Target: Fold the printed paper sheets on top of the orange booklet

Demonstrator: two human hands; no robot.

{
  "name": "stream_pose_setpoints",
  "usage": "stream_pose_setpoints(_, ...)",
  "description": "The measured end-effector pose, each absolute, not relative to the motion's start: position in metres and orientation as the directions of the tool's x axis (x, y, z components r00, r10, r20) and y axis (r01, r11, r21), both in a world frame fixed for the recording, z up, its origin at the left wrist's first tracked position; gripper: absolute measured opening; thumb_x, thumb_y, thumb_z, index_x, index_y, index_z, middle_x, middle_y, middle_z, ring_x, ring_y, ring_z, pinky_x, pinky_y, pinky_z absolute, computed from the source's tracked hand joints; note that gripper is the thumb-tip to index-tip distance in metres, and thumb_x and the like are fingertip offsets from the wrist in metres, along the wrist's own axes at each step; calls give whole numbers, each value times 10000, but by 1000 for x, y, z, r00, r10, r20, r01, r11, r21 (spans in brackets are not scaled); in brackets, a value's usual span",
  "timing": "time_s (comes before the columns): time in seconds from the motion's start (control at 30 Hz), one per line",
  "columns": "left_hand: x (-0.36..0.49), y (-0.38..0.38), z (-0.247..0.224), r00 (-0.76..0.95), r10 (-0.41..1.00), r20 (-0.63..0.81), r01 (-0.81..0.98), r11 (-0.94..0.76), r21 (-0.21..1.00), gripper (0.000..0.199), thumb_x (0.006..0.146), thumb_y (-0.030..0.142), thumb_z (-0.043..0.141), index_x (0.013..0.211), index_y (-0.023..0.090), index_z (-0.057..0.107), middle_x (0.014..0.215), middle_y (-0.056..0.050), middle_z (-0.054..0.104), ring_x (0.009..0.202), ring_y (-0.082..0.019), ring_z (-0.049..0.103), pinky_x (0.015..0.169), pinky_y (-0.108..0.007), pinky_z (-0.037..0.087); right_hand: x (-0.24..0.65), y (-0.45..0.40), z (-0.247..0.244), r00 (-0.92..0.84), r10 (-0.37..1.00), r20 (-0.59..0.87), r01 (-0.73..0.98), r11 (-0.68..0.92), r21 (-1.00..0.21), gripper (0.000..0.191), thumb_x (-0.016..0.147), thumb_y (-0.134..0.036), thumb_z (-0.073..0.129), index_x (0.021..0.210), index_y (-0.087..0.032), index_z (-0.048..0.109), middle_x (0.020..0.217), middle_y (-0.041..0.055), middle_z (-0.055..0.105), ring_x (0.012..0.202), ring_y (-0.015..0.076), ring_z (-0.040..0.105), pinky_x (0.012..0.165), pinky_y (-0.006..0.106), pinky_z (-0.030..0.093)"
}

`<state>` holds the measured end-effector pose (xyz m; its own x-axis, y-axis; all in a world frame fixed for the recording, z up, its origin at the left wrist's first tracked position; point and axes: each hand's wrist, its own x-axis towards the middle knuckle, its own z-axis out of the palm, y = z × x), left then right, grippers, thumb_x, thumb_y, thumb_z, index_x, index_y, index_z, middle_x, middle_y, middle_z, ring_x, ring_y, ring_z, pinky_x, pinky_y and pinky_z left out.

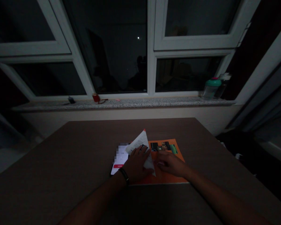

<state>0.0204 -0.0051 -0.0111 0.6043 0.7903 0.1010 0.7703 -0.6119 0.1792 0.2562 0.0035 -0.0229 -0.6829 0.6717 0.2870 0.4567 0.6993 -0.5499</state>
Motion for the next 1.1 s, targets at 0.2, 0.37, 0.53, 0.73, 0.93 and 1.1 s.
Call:
stream_pose_setpoints(0.2,23,-8,-10,672,736,87,709,-673,213,872,774,653,636,1457,205,331,1536,-137,309,1428,-351,220,1154,-545,196,253,7,-26,-646,690,326,470,697,-542,197,870,-127,577,1026,-205,668,992,57,587,936,181,571,807,277,442)
stream_pose_setpoints(0.37,25,-9,-8,671,738,80,712,-670,209,846,811,659,589,1467,198,317,1541,-142,300,1429,-344,227,1150,-547,209,251,1,-15,-783,567,257,362,751,-553,165,809,-97,618,928,-187,690,929,32,560,837,149,556,725,235,431)
stream_pose_setpoints(0.53,24,-9,-9,668,739,85,715,-670,201,839,829,683,543,1474,198,313,1544,-152,290,1432,-361,211,1142,-572,208,248,-3,-14,-809,540,234,341,754,-561,143,753,-82,646,850,-178,687,868,7,529,762,127,526,671,216,398)
stream_pose_setpoints(0.73,23,-7,-11,661,748,63,726,-658,200,907,756,682,640,1467,215,324,1550,-141,282,1435,-365,200,1143,-582,195,248,10,-27,-637,726,260,533,658,-532,179,729,-24,578,799,-173,650,812,0,514,725,130,509,634,216,359)
stream_pose_setpoints(0.93,23,-8,-11,661,747,70,723,-658,211,868,783,684,609,1466,232,322,1554,-133,277,1432,-365,207,1138,-598,181,253,14,-30,-602,730,324,507,663,-551,178,753,-40,581,844,-173,657,811,10,533,747,144,528,655,232,378)
stream_pose_setpoints(1.1,23,-8,-8,671,737,83,710,-671,213,757,836,599,606,1450,243,343,1537,-106,323,1426,-333,238,1140,-561,221,254,9,-27,-589,691,419,474,715,-513,204,783,-51,577,897,-190,674,844,28,552,817,171,535,705,263,393)
